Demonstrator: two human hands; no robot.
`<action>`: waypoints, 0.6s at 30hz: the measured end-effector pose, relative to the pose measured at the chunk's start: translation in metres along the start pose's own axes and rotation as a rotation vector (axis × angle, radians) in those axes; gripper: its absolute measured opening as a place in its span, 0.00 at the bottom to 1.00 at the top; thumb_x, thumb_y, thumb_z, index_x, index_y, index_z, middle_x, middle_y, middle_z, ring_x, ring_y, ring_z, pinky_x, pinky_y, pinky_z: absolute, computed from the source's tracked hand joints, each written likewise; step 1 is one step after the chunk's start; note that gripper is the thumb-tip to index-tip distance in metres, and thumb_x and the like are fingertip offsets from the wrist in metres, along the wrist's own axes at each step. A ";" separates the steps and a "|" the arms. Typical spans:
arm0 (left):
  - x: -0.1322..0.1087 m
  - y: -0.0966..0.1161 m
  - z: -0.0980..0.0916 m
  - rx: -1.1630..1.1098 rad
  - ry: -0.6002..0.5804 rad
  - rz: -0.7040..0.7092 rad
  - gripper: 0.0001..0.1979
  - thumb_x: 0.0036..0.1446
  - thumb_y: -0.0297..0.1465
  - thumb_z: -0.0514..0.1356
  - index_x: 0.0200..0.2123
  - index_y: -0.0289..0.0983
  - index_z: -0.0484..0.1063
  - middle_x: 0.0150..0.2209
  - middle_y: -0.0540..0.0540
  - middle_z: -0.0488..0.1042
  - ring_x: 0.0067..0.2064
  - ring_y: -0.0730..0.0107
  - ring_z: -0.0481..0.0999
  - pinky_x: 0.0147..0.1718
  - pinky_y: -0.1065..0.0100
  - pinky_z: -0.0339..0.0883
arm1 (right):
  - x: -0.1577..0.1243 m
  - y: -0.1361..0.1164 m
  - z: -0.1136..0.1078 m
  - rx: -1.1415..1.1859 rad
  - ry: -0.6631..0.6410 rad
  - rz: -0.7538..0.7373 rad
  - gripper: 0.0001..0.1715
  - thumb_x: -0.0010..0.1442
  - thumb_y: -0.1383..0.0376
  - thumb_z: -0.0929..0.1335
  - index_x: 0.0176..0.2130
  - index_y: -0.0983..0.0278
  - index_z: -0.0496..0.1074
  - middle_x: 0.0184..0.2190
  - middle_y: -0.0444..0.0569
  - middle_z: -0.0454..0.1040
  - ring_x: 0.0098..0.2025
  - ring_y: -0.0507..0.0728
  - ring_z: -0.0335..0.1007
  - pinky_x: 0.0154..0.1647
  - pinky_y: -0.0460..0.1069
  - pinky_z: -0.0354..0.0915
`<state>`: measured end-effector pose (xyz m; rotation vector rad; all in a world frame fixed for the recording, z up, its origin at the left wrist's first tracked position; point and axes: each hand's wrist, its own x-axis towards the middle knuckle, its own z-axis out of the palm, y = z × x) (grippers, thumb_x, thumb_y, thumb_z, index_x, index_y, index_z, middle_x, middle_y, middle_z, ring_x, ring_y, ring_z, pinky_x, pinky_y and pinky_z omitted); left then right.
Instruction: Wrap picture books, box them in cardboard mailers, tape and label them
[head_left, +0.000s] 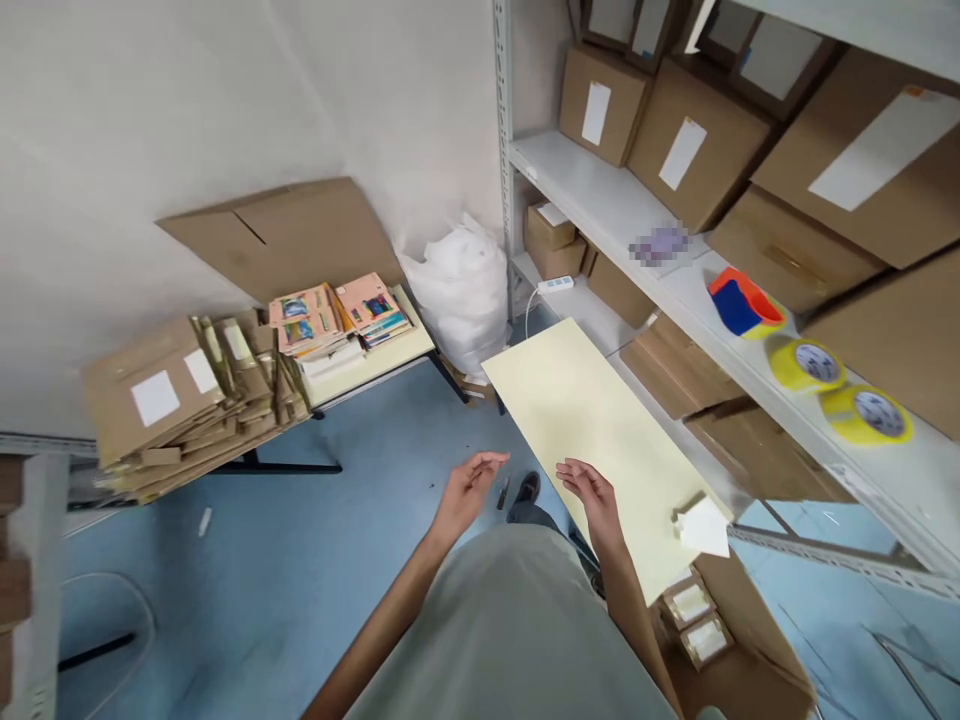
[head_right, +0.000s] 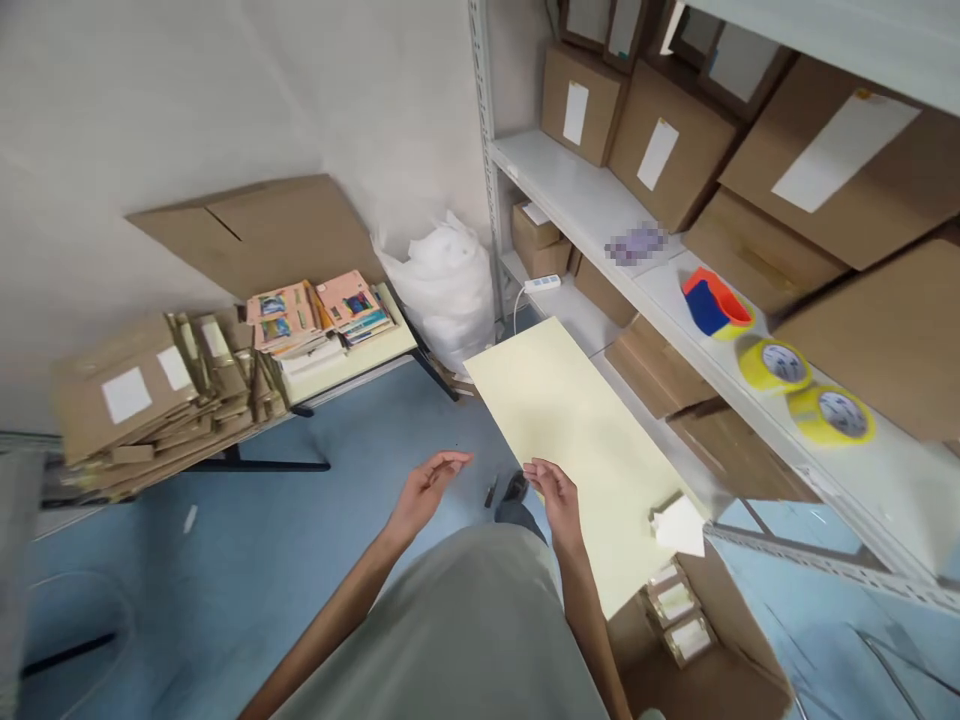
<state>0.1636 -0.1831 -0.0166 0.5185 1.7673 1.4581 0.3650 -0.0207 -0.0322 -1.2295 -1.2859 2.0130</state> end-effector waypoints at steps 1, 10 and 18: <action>0.011 0.005 -0.006 0.003 0.021 0.001 0.28 0.67 0.59 0.66 0.49 0.41 0.86 0.56 0.36 0.89 0.61 0.46 0.87 0.67 0.47 0.77 | 0.013 -0.006 0.005 0.002 -0.020 0.006 0.38 0.58 0.32 0.81 0.49 0.59 0.87 0.52 0.59 0.90 0.56 0.70 0.88 0.67 0.67 0.77; 0.083 0.023 -0.046 0.004 0.152 -0.044 0.30 0.66 0.62 0.66 0.49 0.40 0.85 0.55 0.36 0.88 0.60 0.47 0.87 0.65 0.47 0.78 | 0.109 -0.050 0.055 -0.110 -0.146 0.080 0.41 0.55 0.30 0.82 0.49 0.59 0.87 0.51 0.60 0.90 0.57 0.71 0.87 0.68 0.68 0.76; 0.172 0.014 -0.148 0.006 0.271 0.027 0.34 0.65 0.65 0.65 0.47 0.40 0.85 0.55 0.35 0.88 0.58 0.46 0.87 0.62 0.48 0.80 | 0.167 -0.073 0.154 -0.200 -0.148 0.077 0.38 0.58 0.33 0.81 0.50 0.59 0.87 0.52 0.58 0.89 0.57 0.70 0.87 0.68 0.67 0.76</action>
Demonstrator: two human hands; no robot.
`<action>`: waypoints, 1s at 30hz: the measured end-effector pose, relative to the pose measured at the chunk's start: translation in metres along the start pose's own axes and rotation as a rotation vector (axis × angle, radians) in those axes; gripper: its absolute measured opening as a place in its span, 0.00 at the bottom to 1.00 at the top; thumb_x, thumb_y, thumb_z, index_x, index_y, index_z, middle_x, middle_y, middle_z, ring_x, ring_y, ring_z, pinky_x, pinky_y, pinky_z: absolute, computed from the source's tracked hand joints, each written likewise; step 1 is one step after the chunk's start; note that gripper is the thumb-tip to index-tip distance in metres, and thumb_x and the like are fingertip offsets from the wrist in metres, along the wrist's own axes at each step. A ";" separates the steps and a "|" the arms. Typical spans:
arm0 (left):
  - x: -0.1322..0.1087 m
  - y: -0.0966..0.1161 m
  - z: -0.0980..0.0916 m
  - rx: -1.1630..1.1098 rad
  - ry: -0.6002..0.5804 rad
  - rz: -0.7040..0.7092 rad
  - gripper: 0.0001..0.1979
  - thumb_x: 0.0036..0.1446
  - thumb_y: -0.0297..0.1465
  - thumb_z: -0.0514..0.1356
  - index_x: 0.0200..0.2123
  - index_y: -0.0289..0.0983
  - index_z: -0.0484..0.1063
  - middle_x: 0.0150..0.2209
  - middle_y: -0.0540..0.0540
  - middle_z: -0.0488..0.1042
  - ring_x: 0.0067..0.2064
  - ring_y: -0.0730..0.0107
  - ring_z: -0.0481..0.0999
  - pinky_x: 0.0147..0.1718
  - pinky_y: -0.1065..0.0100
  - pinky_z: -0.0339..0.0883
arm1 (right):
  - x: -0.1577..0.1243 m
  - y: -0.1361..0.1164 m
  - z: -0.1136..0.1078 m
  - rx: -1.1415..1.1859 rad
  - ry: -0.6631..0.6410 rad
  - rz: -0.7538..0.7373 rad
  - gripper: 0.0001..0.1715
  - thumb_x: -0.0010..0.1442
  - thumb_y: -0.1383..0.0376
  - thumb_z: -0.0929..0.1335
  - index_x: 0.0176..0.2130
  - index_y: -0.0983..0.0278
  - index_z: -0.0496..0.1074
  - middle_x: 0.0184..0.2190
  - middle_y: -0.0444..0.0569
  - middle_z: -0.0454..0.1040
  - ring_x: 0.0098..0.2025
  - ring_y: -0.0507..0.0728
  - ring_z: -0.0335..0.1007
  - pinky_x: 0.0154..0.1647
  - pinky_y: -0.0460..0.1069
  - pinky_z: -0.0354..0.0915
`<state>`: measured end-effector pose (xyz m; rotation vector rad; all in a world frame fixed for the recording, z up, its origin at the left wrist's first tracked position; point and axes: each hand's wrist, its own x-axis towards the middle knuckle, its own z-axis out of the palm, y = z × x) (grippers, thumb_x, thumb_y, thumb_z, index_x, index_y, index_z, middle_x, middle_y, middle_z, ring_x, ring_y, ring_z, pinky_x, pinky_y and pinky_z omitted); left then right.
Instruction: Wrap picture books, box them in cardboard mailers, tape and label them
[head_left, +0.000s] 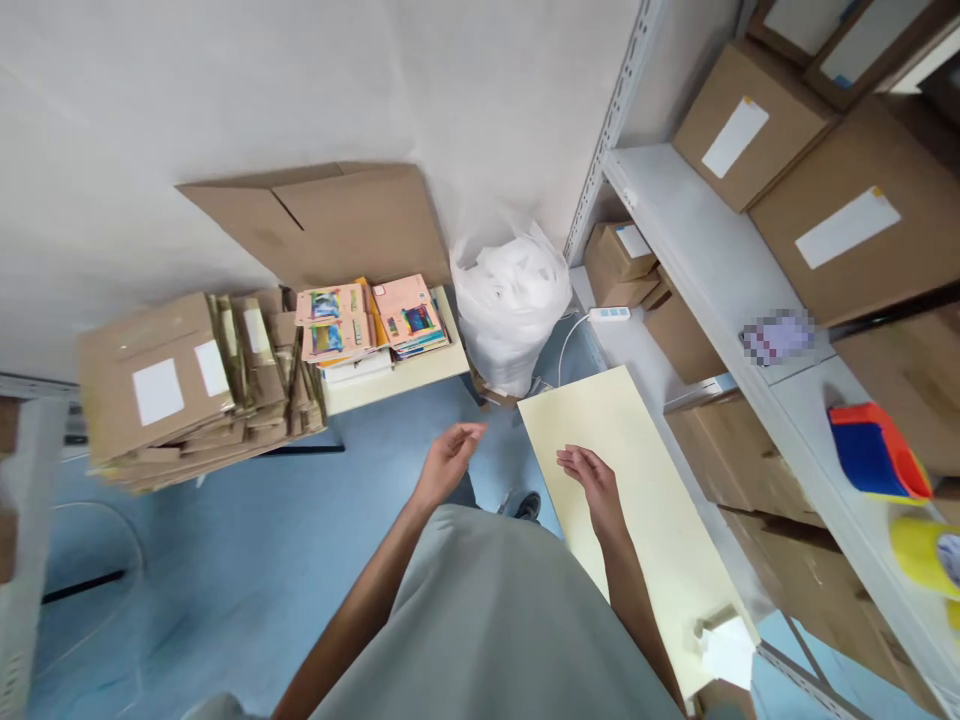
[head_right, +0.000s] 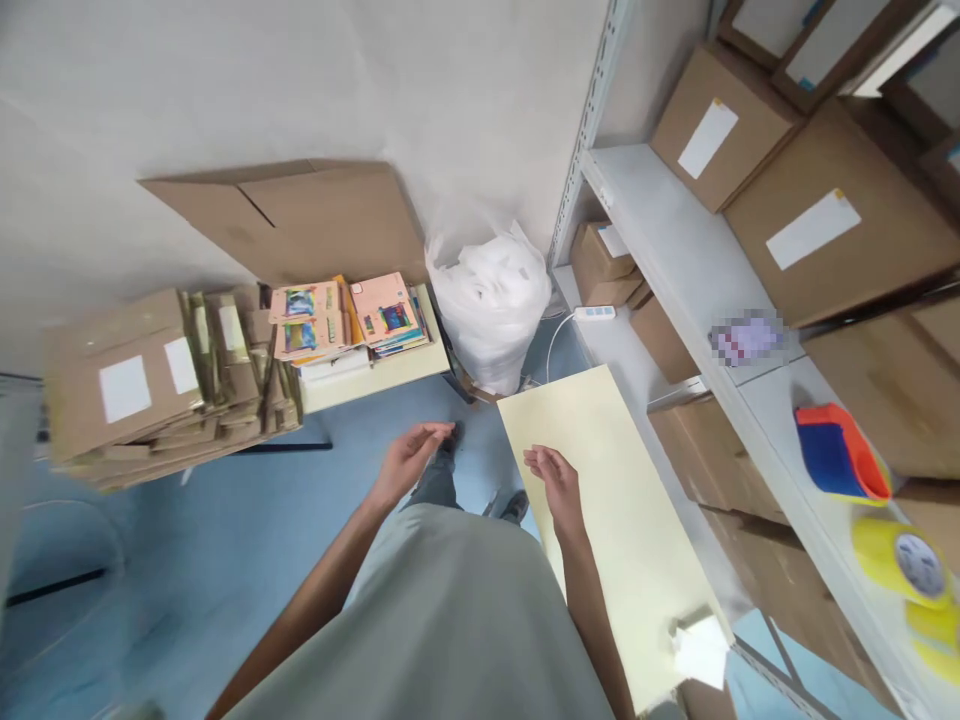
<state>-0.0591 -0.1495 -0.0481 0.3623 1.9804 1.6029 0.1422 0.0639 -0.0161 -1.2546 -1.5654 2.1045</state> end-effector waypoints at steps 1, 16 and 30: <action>0.020 -0.001 -0.013 0.001 0.002 0.004 0.34 0.64 0.66 0.65 0.48 0.40 0.85 0.55 0.35 0.88 0.58 0.45 0.87 0.62 0.48 0.81 | 0.007 -0.005 0.014 -0.008 0.011 -0.002 0.38 0.58 0.33 0.81 0.50 0.59 0.87 0.52 0.58 0.89 0.57 0.70 0.87 0.68 0.67 0.76; 0.287 -0.019 -0.158 0.867 -0.103 0.159 0.37 0.66 0.29 0.62 0.75 0.18 0.67 0.81 0.17 0.57 0.84 0.28 0.54 0.82 0.36 0.51 | 0.068 -0.066 0.190 0.018 0.186 -0.041 0.35 0.61 0.34 0.80 0.51 0.58 0.86 0.53 0.56 0.89 0.57 0.69 0.86 0.66 0.65 0.76; 0.293 -0.030 -0.168 0.912 -0.300 0.184 0.28 0.64 0.24 0.56 0.66 0.28 0.77 0.70 0.24 0.77 0.72 0.36 0.76 0.69 0.47 0.72 | 0.077 -0.074 0.230 0.040 0.253 -0.034 0.36 0.61 0.33 0.80 0.51 0.57 0.87 0.52 0.55 0.90 0.56 0.69 0.87 0.66 0.64 0.76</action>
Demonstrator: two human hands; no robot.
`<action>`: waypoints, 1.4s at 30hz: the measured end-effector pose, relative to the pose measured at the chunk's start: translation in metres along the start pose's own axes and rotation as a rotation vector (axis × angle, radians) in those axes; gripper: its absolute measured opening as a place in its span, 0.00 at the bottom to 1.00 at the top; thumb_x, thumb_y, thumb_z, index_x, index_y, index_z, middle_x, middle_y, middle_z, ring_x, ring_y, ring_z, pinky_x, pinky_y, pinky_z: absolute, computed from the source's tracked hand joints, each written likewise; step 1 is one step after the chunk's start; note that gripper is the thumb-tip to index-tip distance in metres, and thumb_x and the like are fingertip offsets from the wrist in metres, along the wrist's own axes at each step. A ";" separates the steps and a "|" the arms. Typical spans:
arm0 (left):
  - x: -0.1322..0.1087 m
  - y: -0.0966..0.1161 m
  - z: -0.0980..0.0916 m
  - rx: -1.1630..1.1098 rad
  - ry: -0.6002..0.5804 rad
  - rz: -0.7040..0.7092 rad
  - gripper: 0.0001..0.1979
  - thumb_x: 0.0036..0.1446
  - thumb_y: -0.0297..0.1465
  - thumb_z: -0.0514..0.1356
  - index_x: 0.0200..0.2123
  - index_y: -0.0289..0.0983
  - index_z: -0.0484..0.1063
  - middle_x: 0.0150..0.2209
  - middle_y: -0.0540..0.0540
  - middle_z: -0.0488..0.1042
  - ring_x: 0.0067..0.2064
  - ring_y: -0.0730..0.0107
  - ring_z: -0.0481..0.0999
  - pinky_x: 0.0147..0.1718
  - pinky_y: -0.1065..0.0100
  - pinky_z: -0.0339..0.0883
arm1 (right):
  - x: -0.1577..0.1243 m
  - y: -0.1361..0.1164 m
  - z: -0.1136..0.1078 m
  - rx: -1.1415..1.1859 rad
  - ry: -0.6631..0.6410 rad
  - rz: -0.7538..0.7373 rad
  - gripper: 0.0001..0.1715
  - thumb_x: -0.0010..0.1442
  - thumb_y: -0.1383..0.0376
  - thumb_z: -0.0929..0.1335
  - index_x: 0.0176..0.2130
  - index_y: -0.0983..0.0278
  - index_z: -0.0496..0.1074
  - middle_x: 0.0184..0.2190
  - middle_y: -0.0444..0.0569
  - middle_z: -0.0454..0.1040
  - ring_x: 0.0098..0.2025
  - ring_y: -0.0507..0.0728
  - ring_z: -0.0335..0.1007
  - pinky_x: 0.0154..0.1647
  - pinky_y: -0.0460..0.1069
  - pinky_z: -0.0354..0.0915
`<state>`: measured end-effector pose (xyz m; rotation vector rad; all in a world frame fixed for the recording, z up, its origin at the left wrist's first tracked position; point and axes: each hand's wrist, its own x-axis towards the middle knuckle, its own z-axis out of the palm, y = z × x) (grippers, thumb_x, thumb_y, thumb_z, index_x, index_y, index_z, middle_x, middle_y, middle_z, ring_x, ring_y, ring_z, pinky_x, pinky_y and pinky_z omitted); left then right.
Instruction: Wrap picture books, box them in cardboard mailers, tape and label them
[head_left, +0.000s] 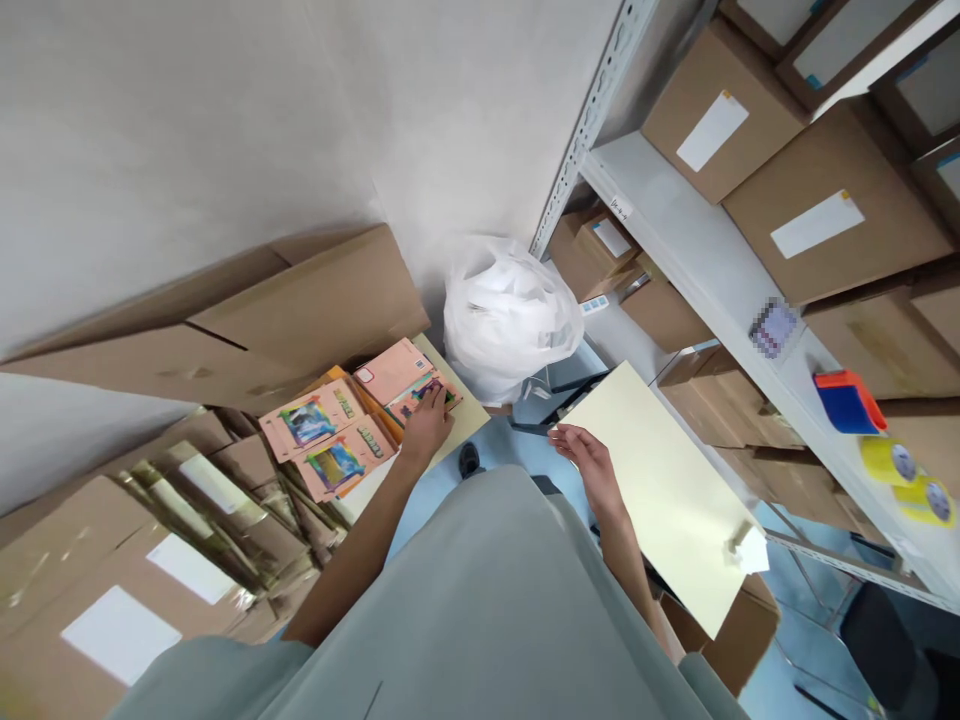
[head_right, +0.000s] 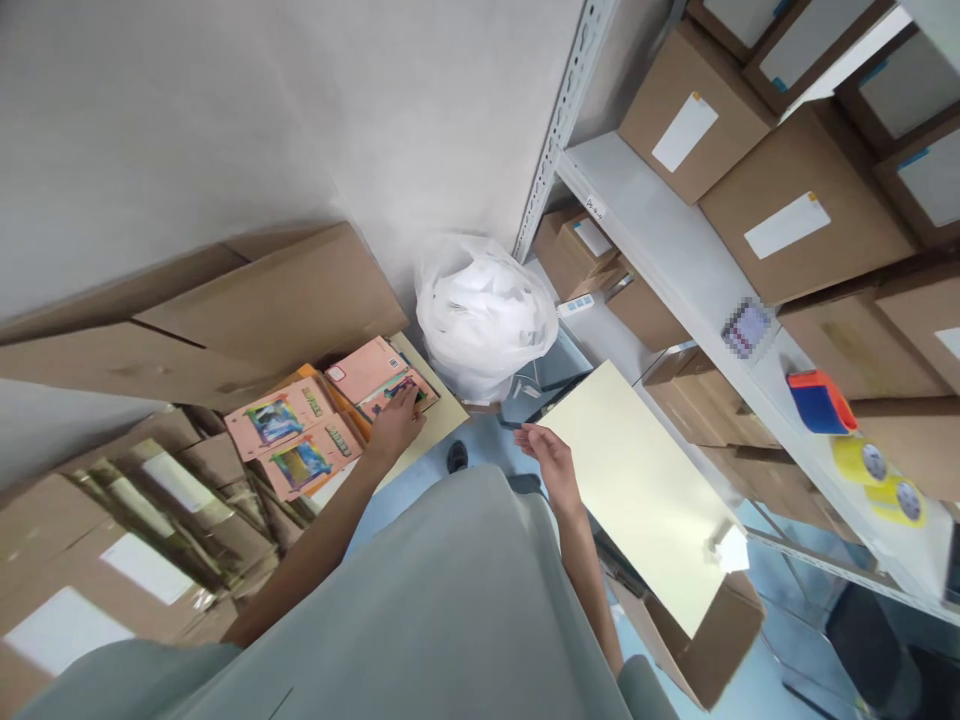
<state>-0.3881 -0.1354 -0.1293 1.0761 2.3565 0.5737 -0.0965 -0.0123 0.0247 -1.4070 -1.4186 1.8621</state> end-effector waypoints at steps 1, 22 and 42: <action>0.001 0.002 -0.003 -0.005 -0.002 -0.001 0.25 0.64 0.25 0.56 0.62 0.30 0.80 0.65 0.25 0.81 0.66 0.37 0.81 0.64 0.49 0.75 | -0.001 0.001 0.000 0.001 -0.005 0.000 0.36 0.61 0.32 0.79 0.51 0.57 0.87 0.52 0.55 0.90 0.56 0.68 0.87 0.65 0.64 0.76; -0.037 0.295 0.030 -0.798 -0.388 0.318 0.31 0.59 0.59 0.73 0.46 0.36 0.89 0.45 0.40 0.90 0.48 0.49 0.89 0.52 0.53 0.85 | -0.053 0.025 -0.152 0.378 0.092 -0.061 0.56 0.62 0.32 0.79 0.74 0.59 0.72 0.32 0.47 0.88 0.31 0.59 0.84 0.39 0.53 0.77; -0.141 0.421 0.160 -0.676 -0.544 0.483 0.38 0.71 0.58 0.67 0.75 0.44 0.75 0.75 0.34 0.74 0.77 0.44 0.73 0.76 0.44 0.69 | -0.126 0.083 -0.343 0.448 0.536 -0.286 0.26 0.55 0.42 0.84 0.44 0.55 0.88 0.42 0.49 0.88 0.45 0.61 0.82 0.51 0.57 0.80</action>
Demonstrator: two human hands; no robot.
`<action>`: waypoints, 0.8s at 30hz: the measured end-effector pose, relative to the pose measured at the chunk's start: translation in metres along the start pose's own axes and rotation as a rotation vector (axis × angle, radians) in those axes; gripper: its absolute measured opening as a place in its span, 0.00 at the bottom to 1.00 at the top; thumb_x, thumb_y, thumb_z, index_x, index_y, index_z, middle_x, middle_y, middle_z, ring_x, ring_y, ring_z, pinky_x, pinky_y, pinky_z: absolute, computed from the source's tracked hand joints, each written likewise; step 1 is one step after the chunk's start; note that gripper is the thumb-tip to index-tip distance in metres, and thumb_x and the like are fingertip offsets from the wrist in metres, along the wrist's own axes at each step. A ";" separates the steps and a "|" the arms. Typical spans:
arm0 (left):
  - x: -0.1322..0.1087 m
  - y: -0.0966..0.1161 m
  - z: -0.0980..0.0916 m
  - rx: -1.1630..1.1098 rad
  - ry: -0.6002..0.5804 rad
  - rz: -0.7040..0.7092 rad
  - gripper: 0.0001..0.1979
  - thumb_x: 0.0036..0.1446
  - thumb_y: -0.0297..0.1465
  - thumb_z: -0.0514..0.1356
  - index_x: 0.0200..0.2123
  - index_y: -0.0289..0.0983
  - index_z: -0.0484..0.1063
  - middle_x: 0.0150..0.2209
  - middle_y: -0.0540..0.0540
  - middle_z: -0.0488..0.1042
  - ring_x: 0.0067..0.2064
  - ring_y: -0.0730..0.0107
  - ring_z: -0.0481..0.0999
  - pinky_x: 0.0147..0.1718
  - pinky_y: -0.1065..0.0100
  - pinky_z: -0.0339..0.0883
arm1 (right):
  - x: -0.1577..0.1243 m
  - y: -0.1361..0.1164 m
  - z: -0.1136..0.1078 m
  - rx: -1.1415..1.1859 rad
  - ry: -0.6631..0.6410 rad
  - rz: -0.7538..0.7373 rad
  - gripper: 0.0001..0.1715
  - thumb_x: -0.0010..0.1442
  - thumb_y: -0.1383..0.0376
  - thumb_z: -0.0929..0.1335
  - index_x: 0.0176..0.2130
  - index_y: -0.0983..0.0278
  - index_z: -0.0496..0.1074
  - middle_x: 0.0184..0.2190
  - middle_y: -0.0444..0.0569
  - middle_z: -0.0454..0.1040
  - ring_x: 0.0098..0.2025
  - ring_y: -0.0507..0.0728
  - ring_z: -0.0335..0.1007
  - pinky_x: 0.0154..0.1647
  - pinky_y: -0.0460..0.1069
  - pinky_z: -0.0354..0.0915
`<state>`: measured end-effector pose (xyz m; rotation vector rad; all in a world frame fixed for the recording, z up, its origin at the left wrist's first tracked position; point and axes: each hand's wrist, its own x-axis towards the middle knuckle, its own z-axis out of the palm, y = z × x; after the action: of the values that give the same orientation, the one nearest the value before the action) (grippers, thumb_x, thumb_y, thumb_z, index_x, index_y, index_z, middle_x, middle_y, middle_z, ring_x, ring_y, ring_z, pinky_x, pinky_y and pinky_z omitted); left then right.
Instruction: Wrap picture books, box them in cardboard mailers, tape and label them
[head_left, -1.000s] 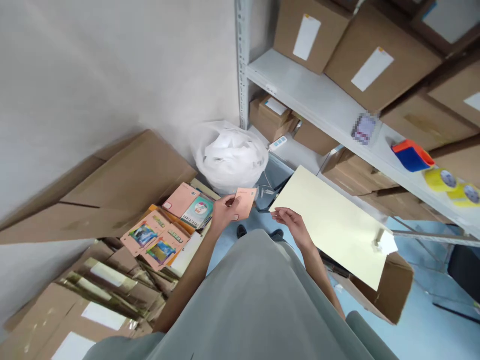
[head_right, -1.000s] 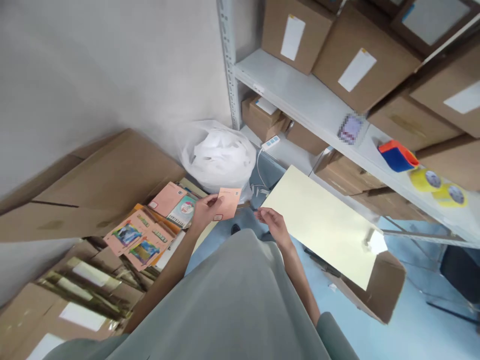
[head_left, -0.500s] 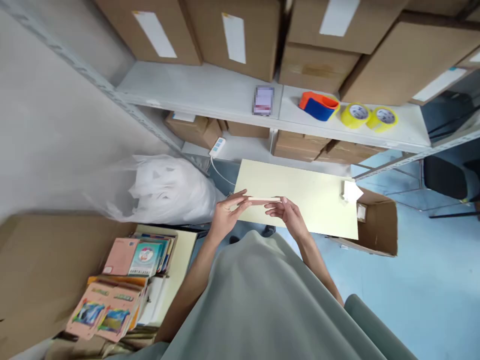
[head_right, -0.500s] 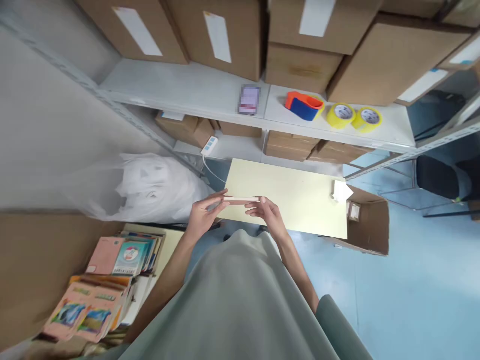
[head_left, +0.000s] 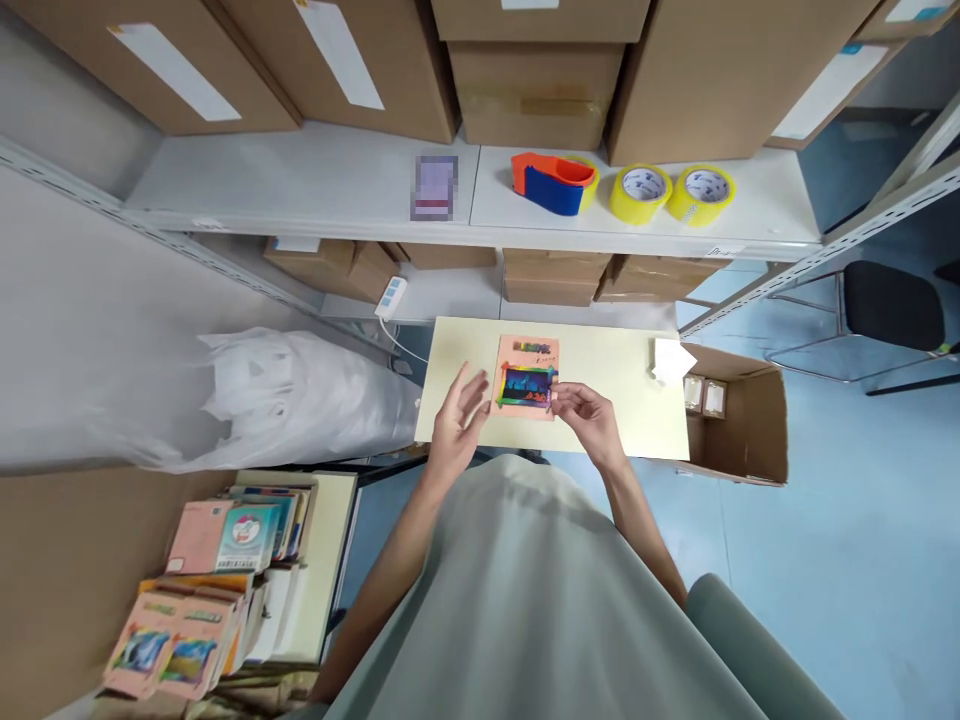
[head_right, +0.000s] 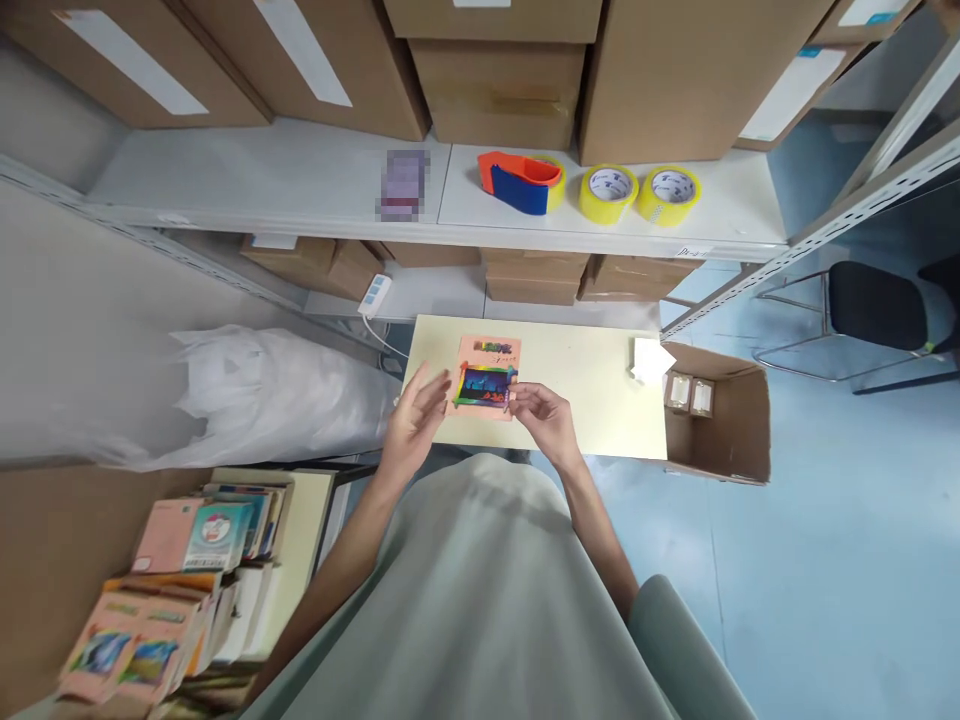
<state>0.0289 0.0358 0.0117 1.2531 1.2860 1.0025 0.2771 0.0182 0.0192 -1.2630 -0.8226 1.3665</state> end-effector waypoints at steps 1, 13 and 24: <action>-0.001 0.000 0.006 -0.076 0.016 -0.082 0.43 0.69 0.60 0.67 0.77 0.42 0.72 0.72 0.33 0.78 0.74 0.44 0.77 0.75 0.45 0.70 | 0.001 0.000 -0.002 0.006 -0.002 -0.009 0.26 0.55 0.42 0.84 0.44 0.55 0.87 0.41 0.49 0.87 0.43 0.61 0.82 0.49 0.57 0.79; 0.009 0.011 0.025 -0.200 -0.080 -0.277 0.37 0.55 0.60 0.78 0.55 0.36 0.88 0.54 0.37 0.89 0.62 0.43 0.86 0.63 0.52 0.79 | -0.001 0.008 -0.017 -0.006 -0.049 -0.071 0.25 0.61 0.42 0.82 0.48 0.56 0.88 0.43 0.50 0.88 0.39 0.58 0.82 0.49 0.57 0.80; -0.004 0.009 0.039 0.123 0.072 -0.016 0.26 0.67 0.53 0.71 0.55 0.40 0.90 0.56 0.41 0.89 0.59 0.44 0.90 0.61 0.50 0.83 | -0.002 0.020 0.017 -0.272 0.020 -0.147 0.34 0.72 0.37 0.73 0.60 0.58 0.86 0.65 0.58 0.84 0.67 0.70 0.83 0.61 0.62 0.84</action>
<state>0.0687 0.0296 0.0159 1.3075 1.4293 0.9777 0.2556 0.0149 0.0038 -1.3914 -1.0934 1.1504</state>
